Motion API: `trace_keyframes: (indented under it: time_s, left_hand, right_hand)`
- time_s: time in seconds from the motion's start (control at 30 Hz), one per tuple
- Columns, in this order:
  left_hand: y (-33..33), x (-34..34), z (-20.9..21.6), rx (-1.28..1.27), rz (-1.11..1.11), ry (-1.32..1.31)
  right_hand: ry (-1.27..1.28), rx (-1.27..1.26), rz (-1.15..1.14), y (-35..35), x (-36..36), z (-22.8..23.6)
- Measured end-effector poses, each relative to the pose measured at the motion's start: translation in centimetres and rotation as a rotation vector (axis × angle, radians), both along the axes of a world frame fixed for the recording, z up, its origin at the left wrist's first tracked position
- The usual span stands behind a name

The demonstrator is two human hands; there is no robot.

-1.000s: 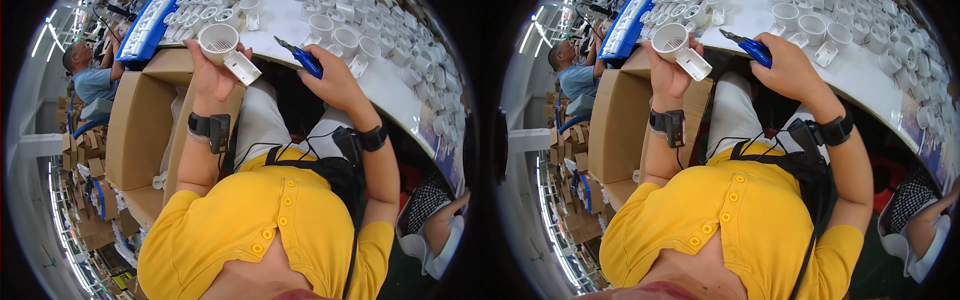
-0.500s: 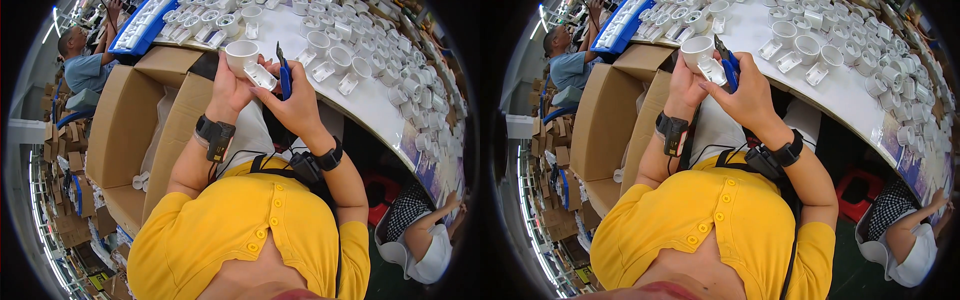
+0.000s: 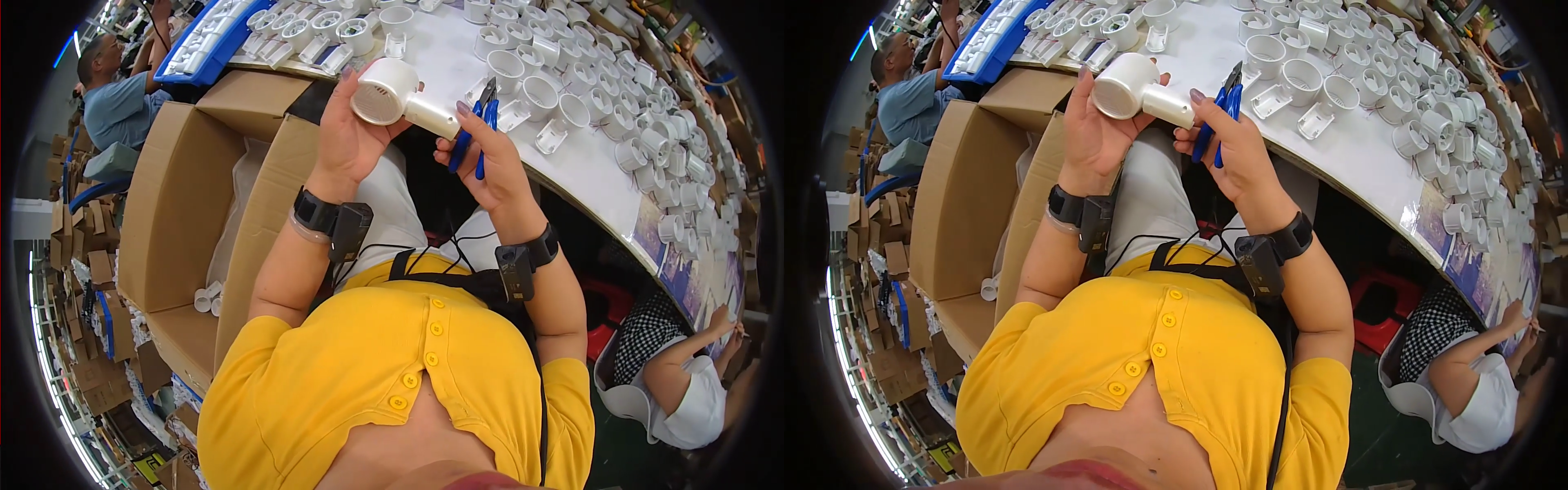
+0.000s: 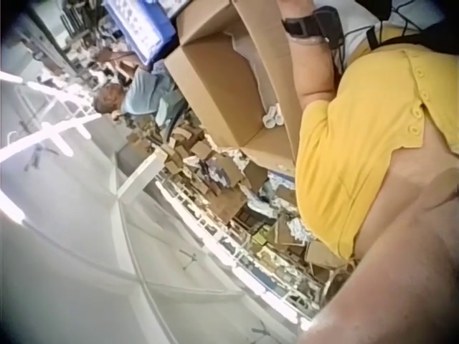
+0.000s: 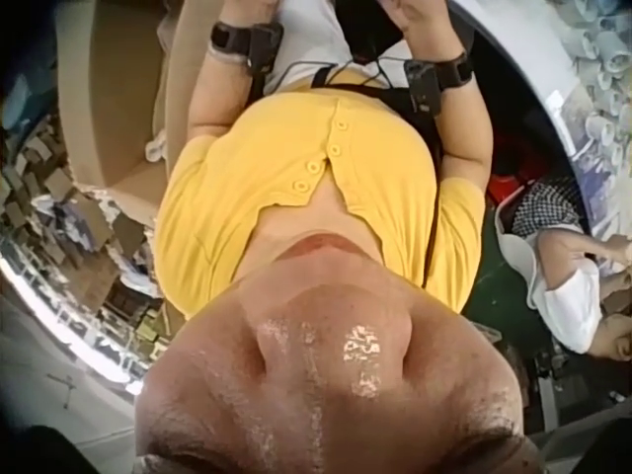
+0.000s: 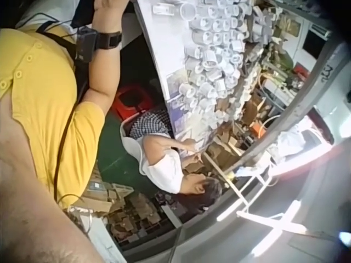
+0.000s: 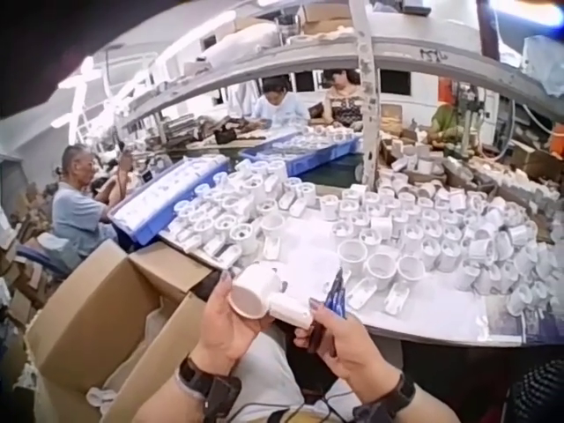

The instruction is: The person assembles a fan by inserting a motor and wires into a white plastic housing and snapping on a cover. They then use shears to trim excess plastic from the assembly before placing the finished product into a cardboard box.

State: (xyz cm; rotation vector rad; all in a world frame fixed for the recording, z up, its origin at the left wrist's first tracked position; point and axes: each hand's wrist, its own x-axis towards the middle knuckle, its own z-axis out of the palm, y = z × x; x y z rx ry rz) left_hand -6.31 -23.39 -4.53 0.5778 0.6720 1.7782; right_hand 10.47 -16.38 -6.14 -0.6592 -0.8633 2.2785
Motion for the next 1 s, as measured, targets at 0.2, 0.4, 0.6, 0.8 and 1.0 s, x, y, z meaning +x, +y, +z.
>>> trace_keyframes:
  time_s: [0.2, 0.4, 0.6, 0.8, 1.0]
  left_hand:
    - [-0.3, 0.4, -0.2, 0.050, 0.001, 0.003]
    - [-0.1, 0.1, -0.9, 0.008, 0.069, 0.066]
    - [-0.2, 0.4, -0.3, -0.169, 0.142, 0.204]
    - [-0.3, 0.1, -0.4, -0.126, 0.148, 0.276]
    - [0.1, 2.2, 0.1, 0.061, 0.153, 0.247]
  right_hand:
    - [0.129, -0.106, -0.019, -0.4, 0.0, 0.1]
    - [0.098, -0.086, 0.020, -0.6, -0.1, 0.4]
    - [0.010, 0.016, -0.060, -0.8, 0.0, 0.4]
    - [-0.023, 0.025, -0.017, -0.9, -0.4, 0.3]
    - [-0.032, 0.205, -0.115, -1.5, -1.4, 0.0]
